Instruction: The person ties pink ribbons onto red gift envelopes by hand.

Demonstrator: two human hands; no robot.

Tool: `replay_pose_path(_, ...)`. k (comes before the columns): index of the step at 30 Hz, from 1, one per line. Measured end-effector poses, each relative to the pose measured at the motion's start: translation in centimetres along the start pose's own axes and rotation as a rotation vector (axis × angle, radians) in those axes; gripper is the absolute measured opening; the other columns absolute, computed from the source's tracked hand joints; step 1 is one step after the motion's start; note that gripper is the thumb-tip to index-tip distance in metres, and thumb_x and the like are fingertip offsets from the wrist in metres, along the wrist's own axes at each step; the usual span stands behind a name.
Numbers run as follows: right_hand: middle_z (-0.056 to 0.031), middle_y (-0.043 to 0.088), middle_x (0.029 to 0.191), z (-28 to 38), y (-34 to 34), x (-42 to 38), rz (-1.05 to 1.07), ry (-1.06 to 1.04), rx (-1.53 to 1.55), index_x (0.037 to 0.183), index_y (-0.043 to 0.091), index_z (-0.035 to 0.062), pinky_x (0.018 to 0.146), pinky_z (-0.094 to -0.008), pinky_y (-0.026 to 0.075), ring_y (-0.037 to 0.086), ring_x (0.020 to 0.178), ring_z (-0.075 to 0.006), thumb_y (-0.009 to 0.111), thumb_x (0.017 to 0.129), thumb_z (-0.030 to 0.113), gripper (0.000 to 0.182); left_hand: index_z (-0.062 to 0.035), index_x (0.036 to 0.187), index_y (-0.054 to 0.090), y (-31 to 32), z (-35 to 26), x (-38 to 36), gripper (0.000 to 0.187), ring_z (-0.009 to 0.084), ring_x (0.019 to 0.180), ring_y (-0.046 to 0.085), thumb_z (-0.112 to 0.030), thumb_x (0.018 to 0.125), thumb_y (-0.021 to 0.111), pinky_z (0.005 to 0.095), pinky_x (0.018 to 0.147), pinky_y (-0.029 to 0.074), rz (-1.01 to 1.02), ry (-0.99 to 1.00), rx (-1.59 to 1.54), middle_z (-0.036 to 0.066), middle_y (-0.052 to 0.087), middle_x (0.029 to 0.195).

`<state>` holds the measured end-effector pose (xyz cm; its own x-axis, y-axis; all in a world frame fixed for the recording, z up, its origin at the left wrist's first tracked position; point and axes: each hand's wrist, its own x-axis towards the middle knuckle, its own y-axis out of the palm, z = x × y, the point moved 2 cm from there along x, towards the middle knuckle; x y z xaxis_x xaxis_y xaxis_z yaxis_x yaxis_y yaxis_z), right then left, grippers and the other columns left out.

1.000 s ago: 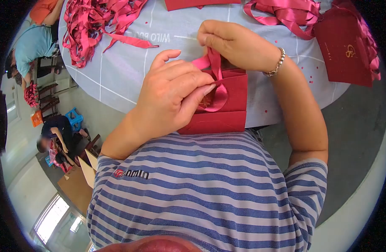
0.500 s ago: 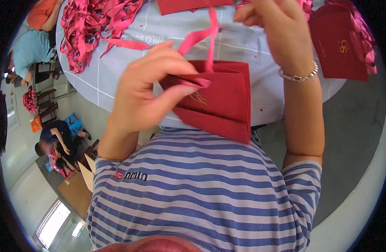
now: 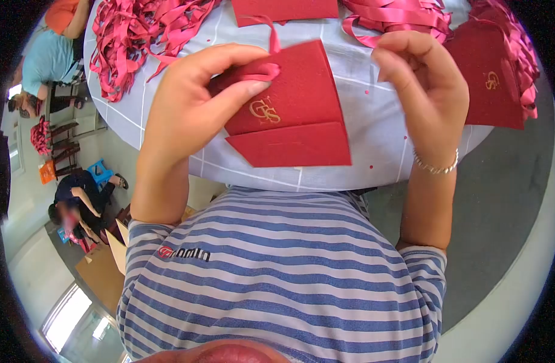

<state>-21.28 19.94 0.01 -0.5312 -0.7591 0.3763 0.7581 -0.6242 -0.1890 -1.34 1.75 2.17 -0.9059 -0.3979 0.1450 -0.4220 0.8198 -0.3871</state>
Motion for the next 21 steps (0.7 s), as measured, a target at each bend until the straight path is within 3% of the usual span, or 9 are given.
replay_pose_path(1,-0.004,0.069,0.099,0.4,0.8,-0.1,0.033,-0.118,-0.045,0.102,0.067,-0.0033,0.069,-0.0227,0.049,0.061,0.078,-0.0093,0.076,0.089,0.002,0.017,0.0042,0.114,0.069,0.2,0.7,0.3,0.026,0.0151,0.095,0.07,0.005,0.088,0.068,0.027,0.085,0.054,0.074,-0.037,0.024,0.01,0.073,0.104)
replay_pose_path(2,-0.0063,0.067,0.097,1.4,1.5,-0.1,0.134,-0.247,-0.261,0.099,0.068,-0.0007,0.067,-0.026,0.051,0.063,0.077,-0.0155,0.082,0.079,0.001,0.024,0.0037,0.114,0.069,0.4,1.1,0.4,0.026,0.0155,0.094,0.07,0.005,0.088,0.068,0.0276,0.085,0.055,0.152,-0.074,0.046,0.01,0.073,0.104)
replay_pose_path(5,-0.0097,0.063,0.091,2.6,4.7,-0.7,0.272,-0.339,-0.506,0.095,0.068,0.0032,0.067,-0.0346,0.052,0.063,0.077,-0.0259,0.083,0.072,0.004,0.028,0.0043,0.114,0.069,1.6,0.6,0.6,0.027,0.0171,0.096,0.071,0.004,0.087,0.068,0.0286,0.087,0.056,0.238,-0.148,0.09,0.012,0.073,0.104)
replay_pose_path(9,-0.0085,0.062,0.093,0.8,6.2,-2.0,0.307,-0.303,-0.539,0.094,0.068,0.0032,0.07,-0.0357,0.053,0.064,0.082,-0.0258,0.08,0.073,0.007,0.024,0.0045,0.12,0.067,2.5,1.9,-0.4,0.029,0.0139,0.099,0.069,0.002,0.091,0.064,0.0278,0.089,0.054,0.287,-0.155,0.027,0.009,0.073,0.106)
replay_pose_path(11,-0.0088,0.064,0.094,0.2,6.5,-2.6,0.311,-0.421,-0.596,0.094,0.068,0.0028,0.069,-0.0347,0.053,0.063,0.08,-0.0259,0.078,0.076,0.007,0.021,0.0045,0.122,0.066,2.5,2.7,-0.6,0.029,0.0123,0.1,0.067,0.0,0.094,0.062,0.0268,0.088,0.053,0.286,-0.189,-0.059,0.008,0.073,0.107)
replay_pose_path(14,-0.01,0.066,0.096,0.0,6.8,-3.2,0.351,-0.384,-0.586,0.093,0.067,0.0009,0.069,-0.035,0.054,0.065,0.081,-0.0273,0.075,0.08,0.003,0.016,0.0034,0.123,0.066,2.3,3.6,-1.1,0.028,0.0107,0.095,0.064,-0.004,0.101,0.051,0.0249,0.085,0.051,0.253,-0.236,-0.147,0.007,0.072,0.105)
replay_pose_path(17,-0.0116,0.067,0.097,0.1,7.3,-3.6,0.308,-0.206,-0.39,0.095,0.066,-0.0003,0.07,-0.036,0.055,0.067,0.082,-0.0287,0.073,0.083,0.0,0.014,0.0028,0.121,0.067,2.3,3.8,-1.7,0.027,0.0128,0.094,0.066,-0.002,0.1,0.052,0.0263,0.085,0.051,0.267,-0.24,-0.066,0.008,0.073,0.104)
replay_pose_path(21,-0.0126,0.067,0.096,0.8,7.1,-3.7,0.383,-0.119,-0.299,0.098,0.066,-0.0011,0.071,-0.0359,0.056,0.068,0.084,-0.0296,0.072,0.084,-0.001,0.015,0.0024,0.12,0.068,2.2,3.7,-2.1,0.026,0.0158,0.093,0.067,-0.002,0.099,0.051,0.028,0.085,0.052,0.24,-0.211,0.098,0.011,0.074,0.102)
